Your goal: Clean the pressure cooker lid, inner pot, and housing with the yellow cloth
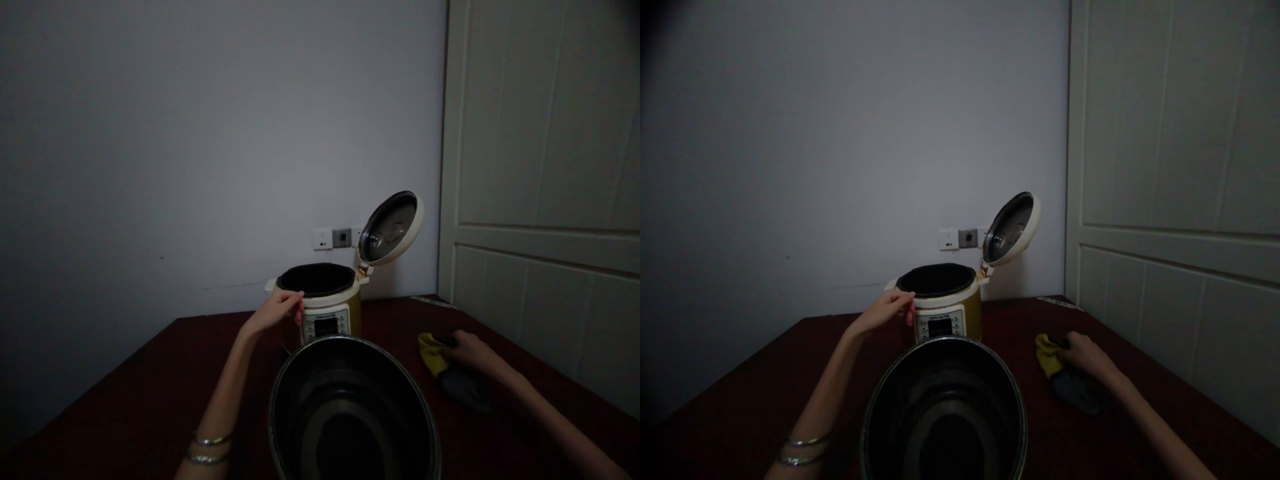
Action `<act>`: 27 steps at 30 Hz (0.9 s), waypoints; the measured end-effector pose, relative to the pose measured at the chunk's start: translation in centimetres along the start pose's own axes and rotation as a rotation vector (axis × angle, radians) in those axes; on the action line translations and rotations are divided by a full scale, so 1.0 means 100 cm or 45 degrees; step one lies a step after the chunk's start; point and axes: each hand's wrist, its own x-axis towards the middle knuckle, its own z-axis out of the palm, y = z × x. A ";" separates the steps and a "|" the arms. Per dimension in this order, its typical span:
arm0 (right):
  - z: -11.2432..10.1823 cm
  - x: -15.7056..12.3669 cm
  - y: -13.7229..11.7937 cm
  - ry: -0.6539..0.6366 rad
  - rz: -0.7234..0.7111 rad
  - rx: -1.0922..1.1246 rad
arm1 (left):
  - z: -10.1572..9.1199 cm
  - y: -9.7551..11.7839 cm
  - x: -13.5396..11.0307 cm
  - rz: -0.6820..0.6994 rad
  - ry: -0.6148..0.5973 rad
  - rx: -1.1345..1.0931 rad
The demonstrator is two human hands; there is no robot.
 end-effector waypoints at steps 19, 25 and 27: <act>-0.136 -0.080 -0.202 0.252 -0.740 0.982 | 0.051 0.051 -0.022 0.141 0.154 -0.116; -0.116 -0.085 -0.244 0.152 -1.017 1.013 | 0.070 0.061 -0.029 0.111 0.179 -0.392; -0.114 -0.088 -0.246 0.065 -1.119 1.002 | 0.067 0.059 -0.028 0.096 0.245 -0.455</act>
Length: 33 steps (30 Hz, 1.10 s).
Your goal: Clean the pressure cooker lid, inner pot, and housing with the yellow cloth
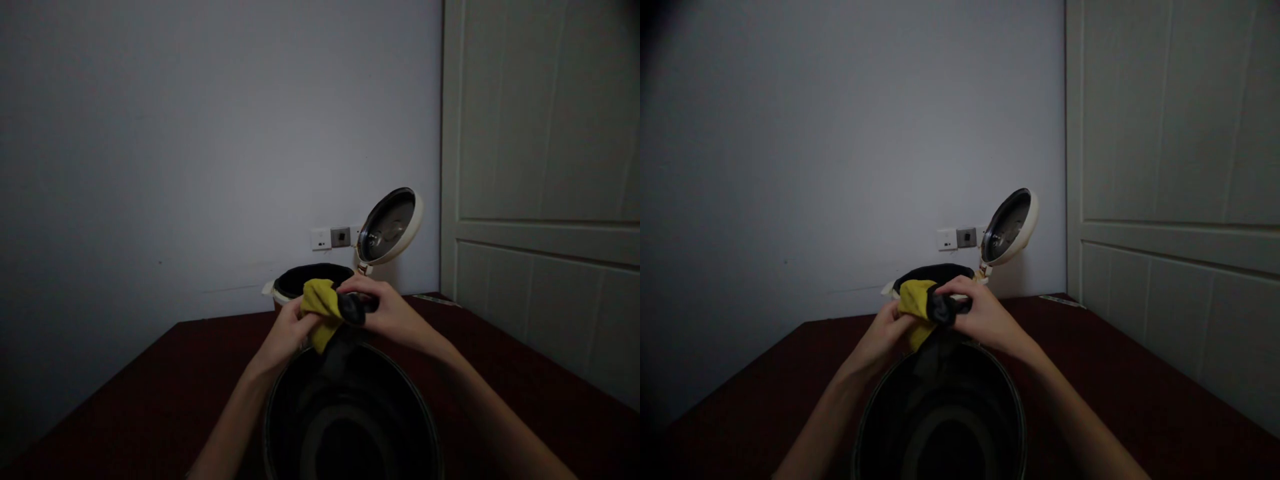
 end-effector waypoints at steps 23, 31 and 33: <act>0.011 -0.022 -0.001 -0.214 0.116 -0.062 | -0.004 0.002 0.000 -0.021 -0.195 0.394; -0.017 -0.013 0.005 0.019 0.223 -0.008 | -0.016 0.008 -0.006 -0.139 -0.470 0.386; -0.017 -0.014 0.004 0.130 0.088 -0.094 | -0.017 0.005 -0.004 -0.122 -0.452 0.480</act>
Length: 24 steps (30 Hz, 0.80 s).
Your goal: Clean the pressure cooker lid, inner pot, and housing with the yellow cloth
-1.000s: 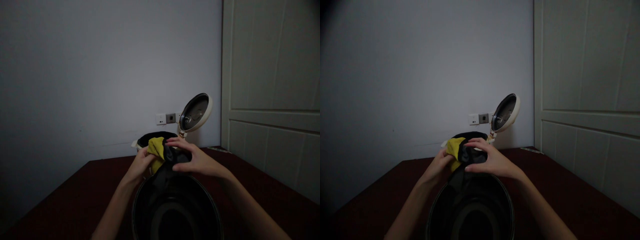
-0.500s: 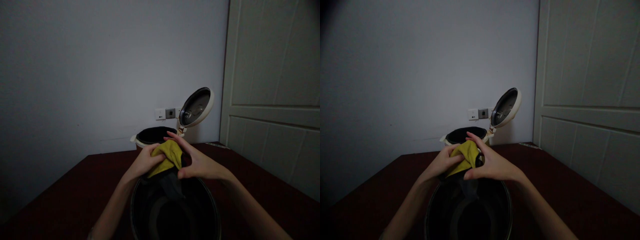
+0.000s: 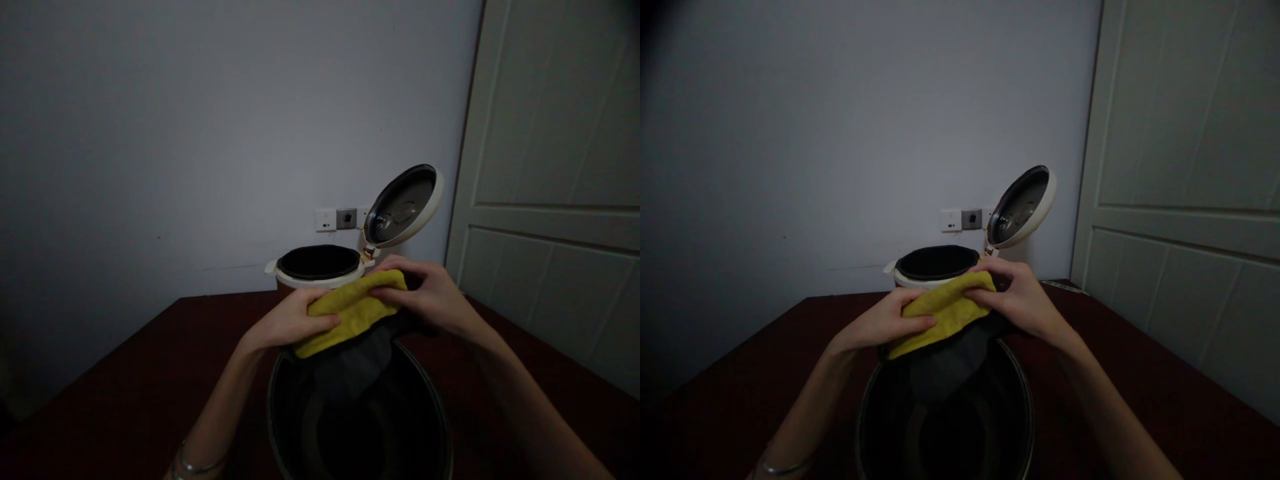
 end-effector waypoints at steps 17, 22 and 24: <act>0.054 -0.017 0.003 -0.140 -0.482 -0.462 | 0.002 0.011 0.007 0.010 0.364 -0.816; 0.033 -0.023 0.005 -0.262 -0.351 -0.495 | -0.010 0.000 0.005 -0.081 0.301 -0.379; 0.025 -0.025 0.001 -0.412 -0.249 -0.554 | -0.017 -0.011 0.005 -0.122 0.274 -0.140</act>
